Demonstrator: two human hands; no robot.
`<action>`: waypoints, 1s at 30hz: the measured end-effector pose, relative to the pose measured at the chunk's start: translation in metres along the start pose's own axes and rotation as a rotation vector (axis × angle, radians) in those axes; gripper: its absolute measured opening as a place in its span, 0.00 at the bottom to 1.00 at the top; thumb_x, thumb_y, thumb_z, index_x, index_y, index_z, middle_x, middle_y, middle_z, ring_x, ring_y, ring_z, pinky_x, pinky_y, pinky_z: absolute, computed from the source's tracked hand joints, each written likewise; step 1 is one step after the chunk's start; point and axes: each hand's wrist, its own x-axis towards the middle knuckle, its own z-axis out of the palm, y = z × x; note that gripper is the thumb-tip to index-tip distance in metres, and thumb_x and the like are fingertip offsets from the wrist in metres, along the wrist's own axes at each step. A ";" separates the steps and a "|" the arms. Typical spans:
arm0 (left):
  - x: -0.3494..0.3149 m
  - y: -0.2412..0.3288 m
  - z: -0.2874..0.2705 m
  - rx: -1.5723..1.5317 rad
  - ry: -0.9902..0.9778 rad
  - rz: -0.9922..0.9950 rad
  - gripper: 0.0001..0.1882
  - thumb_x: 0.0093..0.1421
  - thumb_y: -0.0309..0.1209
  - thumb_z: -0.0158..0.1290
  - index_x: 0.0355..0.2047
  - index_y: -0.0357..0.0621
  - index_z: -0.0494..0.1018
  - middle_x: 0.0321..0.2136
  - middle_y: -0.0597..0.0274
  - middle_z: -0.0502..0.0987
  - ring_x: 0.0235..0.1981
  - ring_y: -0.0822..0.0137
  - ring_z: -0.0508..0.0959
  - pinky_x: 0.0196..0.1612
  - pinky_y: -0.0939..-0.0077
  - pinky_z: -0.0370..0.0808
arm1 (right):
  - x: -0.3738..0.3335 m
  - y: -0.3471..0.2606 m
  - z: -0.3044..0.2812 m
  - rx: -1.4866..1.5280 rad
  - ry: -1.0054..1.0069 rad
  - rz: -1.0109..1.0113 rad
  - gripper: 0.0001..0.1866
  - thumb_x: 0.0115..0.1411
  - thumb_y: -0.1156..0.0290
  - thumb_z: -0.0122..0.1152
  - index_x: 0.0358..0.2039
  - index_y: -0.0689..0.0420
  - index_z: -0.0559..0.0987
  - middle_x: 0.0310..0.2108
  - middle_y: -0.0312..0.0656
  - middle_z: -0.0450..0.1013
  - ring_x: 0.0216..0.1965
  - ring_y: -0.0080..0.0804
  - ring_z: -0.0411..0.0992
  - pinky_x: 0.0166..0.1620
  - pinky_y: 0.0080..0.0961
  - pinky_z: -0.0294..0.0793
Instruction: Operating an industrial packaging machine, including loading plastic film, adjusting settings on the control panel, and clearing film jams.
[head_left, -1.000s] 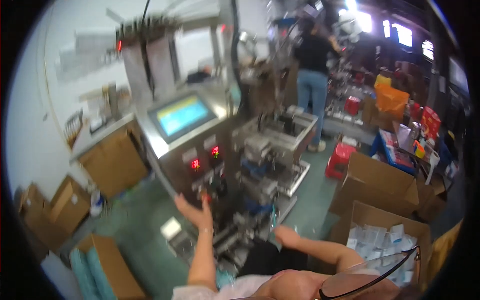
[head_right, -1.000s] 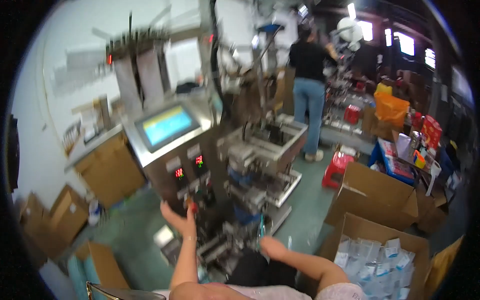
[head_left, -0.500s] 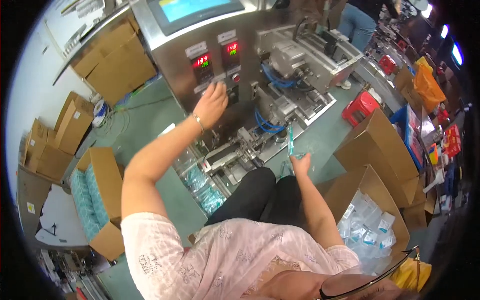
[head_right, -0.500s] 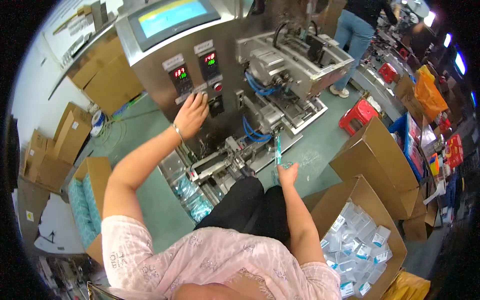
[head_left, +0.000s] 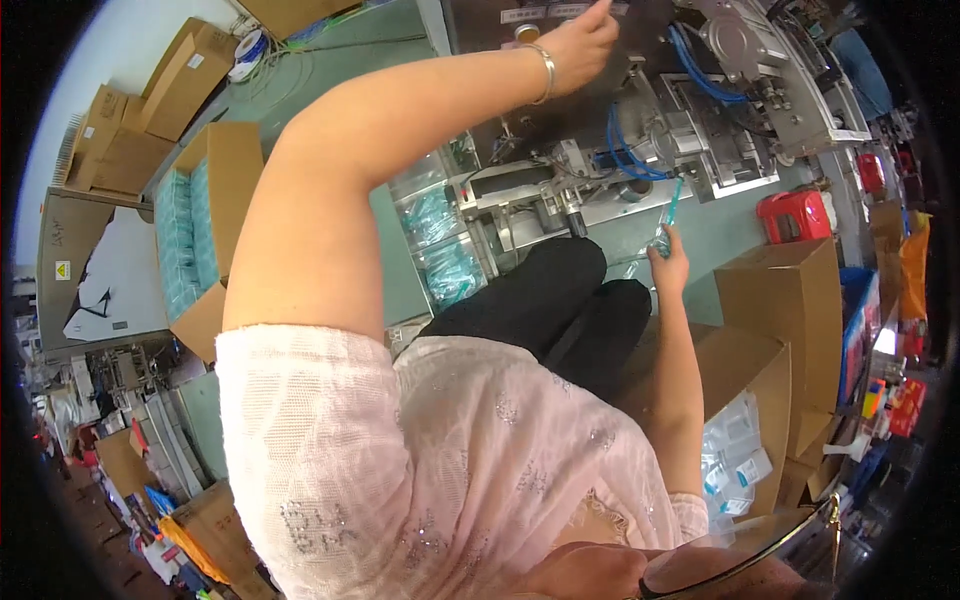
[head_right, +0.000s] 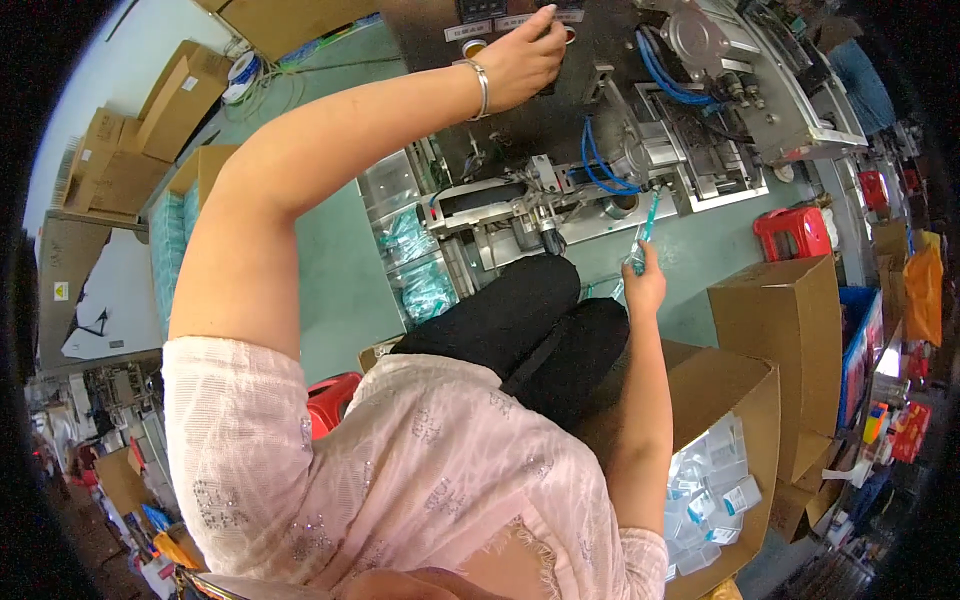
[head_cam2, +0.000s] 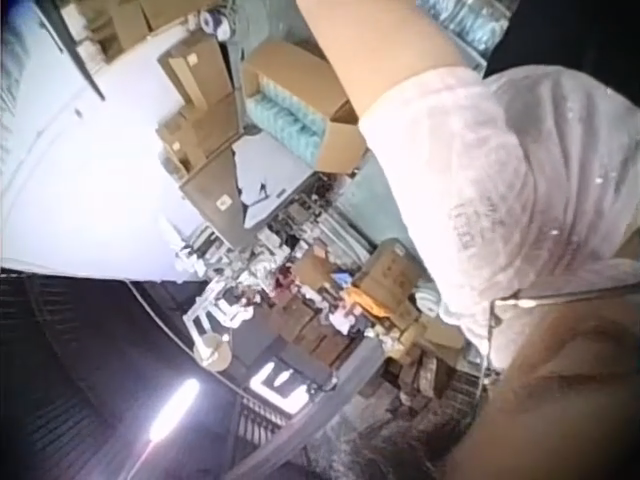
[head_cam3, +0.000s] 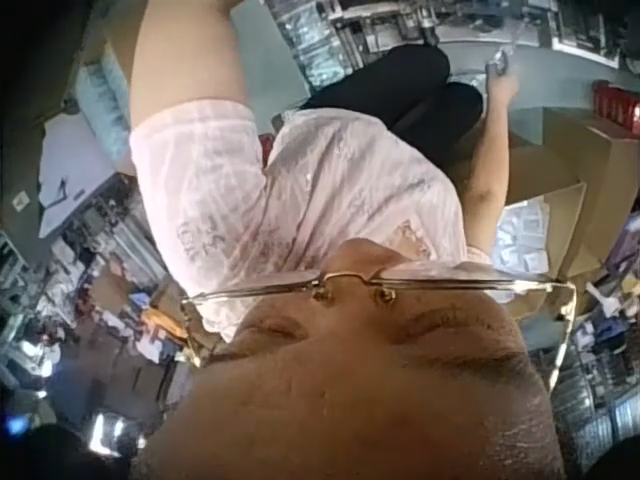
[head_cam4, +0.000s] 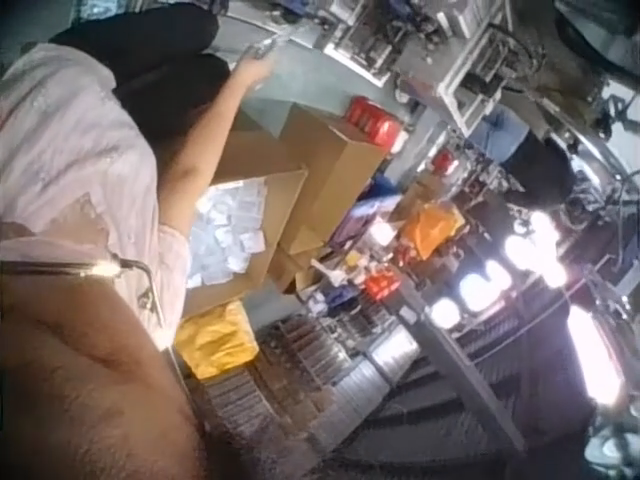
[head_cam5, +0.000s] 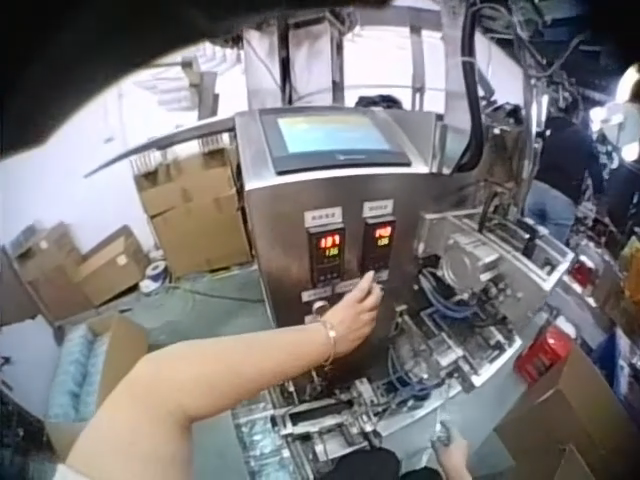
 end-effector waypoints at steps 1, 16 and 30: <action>0.002 0.001 -0.002 -0.006 -0.006 0.000 0.16 0.44 0.36 0.43 0.27 0.39 0.74 0.32 0.54 0.71 0.47 0.49 0.60 0.55 0.39 0.43 | -0.002 0.001 0.001 -0.063 0.019 -0.018 0.29 0.41 0.71 0.60 0.46 0.41 0.66 0.32 0.51 0.71 0.34 0.48 0.69 0.37 0.36 0.67; -0.256 0.223 0.112 -0.920 -0.609 -0.650 0.04 0.44 0.26 0.47 0.21 0.43 0.71 0.25 0.59 0.72 0.32 0.59 0.71 0.35 0.67 0.69 | -0.018 0.005 0.018 0.218 0.107 -0.095 0.22 0.46 0.79 0.55 0.44 0.62 0.65 0.42 0.48 0.65 0.43 0.38 0.64 0.47 0.26 0.61; -0.282 0.221 0.117 -1.071 -0.463 -1.067 0.09 0.42 0.23 0.47 0.27 0.43 0.71 0.26 0.54 0.72 0.32 0.56 0.71 0.36 0.66 0.68 | -0.017 -0.001 0.031 0.088 0.063 -0.074 0.22 0.47 0.78 0.55 0.45 0.63 0.64 0.42 0.48 0.65 0.43 0.36 0.64 0.47 0.26 0.60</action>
